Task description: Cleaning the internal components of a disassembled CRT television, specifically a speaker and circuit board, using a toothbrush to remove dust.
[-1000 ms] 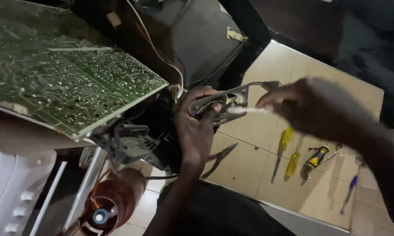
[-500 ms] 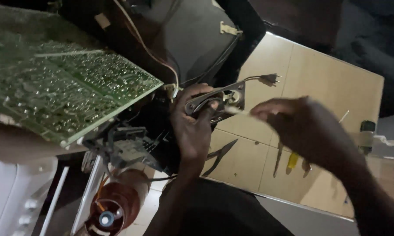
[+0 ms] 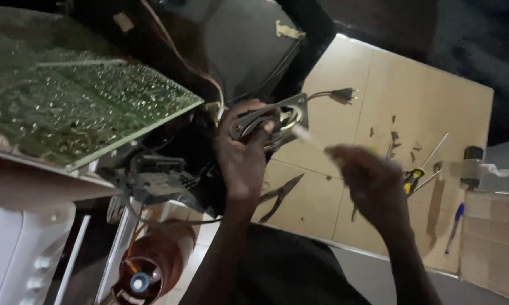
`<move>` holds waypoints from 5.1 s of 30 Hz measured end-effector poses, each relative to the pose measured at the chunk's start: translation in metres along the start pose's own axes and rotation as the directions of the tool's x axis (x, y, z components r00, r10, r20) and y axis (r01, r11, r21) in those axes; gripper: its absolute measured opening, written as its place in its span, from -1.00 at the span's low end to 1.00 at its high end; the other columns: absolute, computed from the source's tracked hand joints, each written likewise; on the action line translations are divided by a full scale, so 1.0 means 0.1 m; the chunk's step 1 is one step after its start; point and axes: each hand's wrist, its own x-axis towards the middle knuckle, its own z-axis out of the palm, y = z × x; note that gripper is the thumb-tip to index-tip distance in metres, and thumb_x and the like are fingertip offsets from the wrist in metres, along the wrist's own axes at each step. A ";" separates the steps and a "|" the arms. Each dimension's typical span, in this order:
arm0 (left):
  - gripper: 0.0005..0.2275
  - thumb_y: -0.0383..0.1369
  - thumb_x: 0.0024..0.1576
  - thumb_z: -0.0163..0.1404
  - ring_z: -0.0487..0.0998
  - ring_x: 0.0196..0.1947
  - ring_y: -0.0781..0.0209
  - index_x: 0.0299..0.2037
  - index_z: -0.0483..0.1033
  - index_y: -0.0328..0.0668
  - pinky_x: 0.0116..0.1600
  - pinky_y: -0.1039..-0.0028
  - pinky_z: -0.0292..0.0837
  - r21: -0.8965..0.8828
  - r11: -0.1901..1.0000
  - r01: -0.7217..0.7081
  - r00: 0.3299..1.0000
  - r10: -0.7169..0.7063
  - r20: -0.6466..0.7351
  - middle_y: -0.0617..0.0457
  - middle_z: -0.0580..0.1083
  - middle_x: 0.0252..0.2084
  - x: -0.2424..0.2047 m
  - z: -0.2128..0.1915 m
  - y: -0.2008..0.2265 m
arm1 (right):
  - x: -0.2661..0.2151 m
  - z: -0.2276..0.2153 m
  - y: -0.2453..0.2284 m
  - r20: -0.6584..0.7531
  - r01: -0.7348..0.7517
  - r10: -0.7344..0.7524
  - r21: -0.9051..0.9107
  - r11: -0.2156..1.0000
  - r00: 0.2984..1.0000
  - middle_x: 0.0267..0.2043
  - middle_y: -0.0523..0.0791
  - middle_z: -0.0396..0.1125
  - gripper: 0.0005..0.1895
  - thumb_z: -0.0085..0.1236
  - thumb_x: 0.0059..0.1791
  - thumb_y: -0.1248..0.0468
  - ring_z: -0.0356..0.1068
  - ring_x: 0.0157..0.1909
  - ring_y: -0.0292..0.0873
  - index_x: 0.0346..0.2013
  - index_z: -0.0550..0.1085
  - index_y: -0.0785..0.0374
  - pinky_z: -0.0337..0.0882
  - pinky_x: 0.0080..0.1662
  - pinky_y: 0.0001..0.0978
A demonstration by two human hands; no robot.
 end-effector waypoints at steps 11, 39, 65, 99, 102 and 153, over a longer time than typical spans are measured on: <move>-0.71 -0.64 -0.03 0.21 0.64 -0.15 0.16 -0.09 0.61 -0.27 -0.05 0.33 0.62 -0.004 1.000 -0.007 1.000 0.007 -0.006 -0.15 0.61 -0.21 0.08 -0.01 -0.04 | -0.26 0.28 0.33 0.016 -0.067 0.071 0.575 0.815 0.997 -0.58 -0.02 0.39 -0.83 0.15 0.00 0.43 0.24 -0.65 -0.28 -0.16 0.62 0.36 0.35 -0.56 -0.39; -0.71 -0.63 -0.02 0.23 0.67 -0.21 0.17 -0.08 0.61 -0.23 -0.12 0.37 0.67 0.008 1.000 0.030 0.999 -0.030 0.021 -0.11 0.62 -0.23 0.05 -0.03 -0.10 | -0.45 0.24 0.19 -0.051 -0.112 0.182 0.620 0.776 0.982 -0.42 0.04 0.49 -0.84 0.12 0.01 0.45 0.38 -0.53 -0.19 -0.21 0.64 0.29 0.49 -0.40 -0.26; -0.66 -0.57 -0.07 0.27 0.61 -0.14 0.03 -0.05 0.63 -0.27 -0.09 0.20 0.64 -0.152 0.968 0.201 0.960 -0.226 -0.166 -0.22 0.57 -0.19 0.15 -0.02 -0.07 | 0.32 0.04 0.08 -0.471 0.120 -0.013 0.196 0.973 0.882 -0.52 -0.12 0.24 -0.80 0.07 0.18 0.55 0.13 -0.45 -0.29 0.05 0.57 0.39 0.29 -0.26 -0.37; -0.39 -0.41 -0.08 0.22 0.51 0.19 0.10 0.25 0.33 -0.18 0.27 0.33 0.45 -0.230 0.914 0.335 0.923 -0.367 -0.114 -0.10 0.49 0.19 0.13 -0.07 0.10 | 1.49 -0.37 -0.88 0.542 0.823 -0.660 -0.526 0.216 0.520 -0.47 -0.25 0.42 -0.86 0.37 0.07 0.33 0.40 -0.46 -0.26 -0.13 0.65 -0.02 0.27 -0.51 -0.39; -0.65 -0.49 -0.05 0.19 0.63 -0.06 0.10 -0.02 0.51 -0.18 0.07 0.32 0.59 -0.260 0.938 0.227 0.964 -0.255 -0.079 -0.08 0.59 -0.08 0.15 -0.05 -0.04 | 1.52 -0.40 -0.94 0.580 0.844 -0.673 -0.522 0.127 0.460 -0.24 -0.23 0.55 -0.76 0.38 -0.03 0.28 0.56 -0.26 -0.18 -0.09 0.63 -0.06 0.44 -0.43 -0.36; -0.49 -0.50 -0.01 0.13 0.65 -0.11 0.07 0.23 0.48 -0.20 -0.05 0.30 0.66 -0.379 0.870 0.314 0.942 -0.334 0.014 -0.21 0.59 -0.01 0.13 -0.04 0.08 | 1.39 -0.51 -1.10 0.654 0.739 -0.348 -0.624 0.253 0.672 -0.47 -0.26 0.44 -0.88 0.16 0.05 0.25 0.45 -0.50 -0.23 -0.23 0.53 -0.15 0.37 -0.50 -0.28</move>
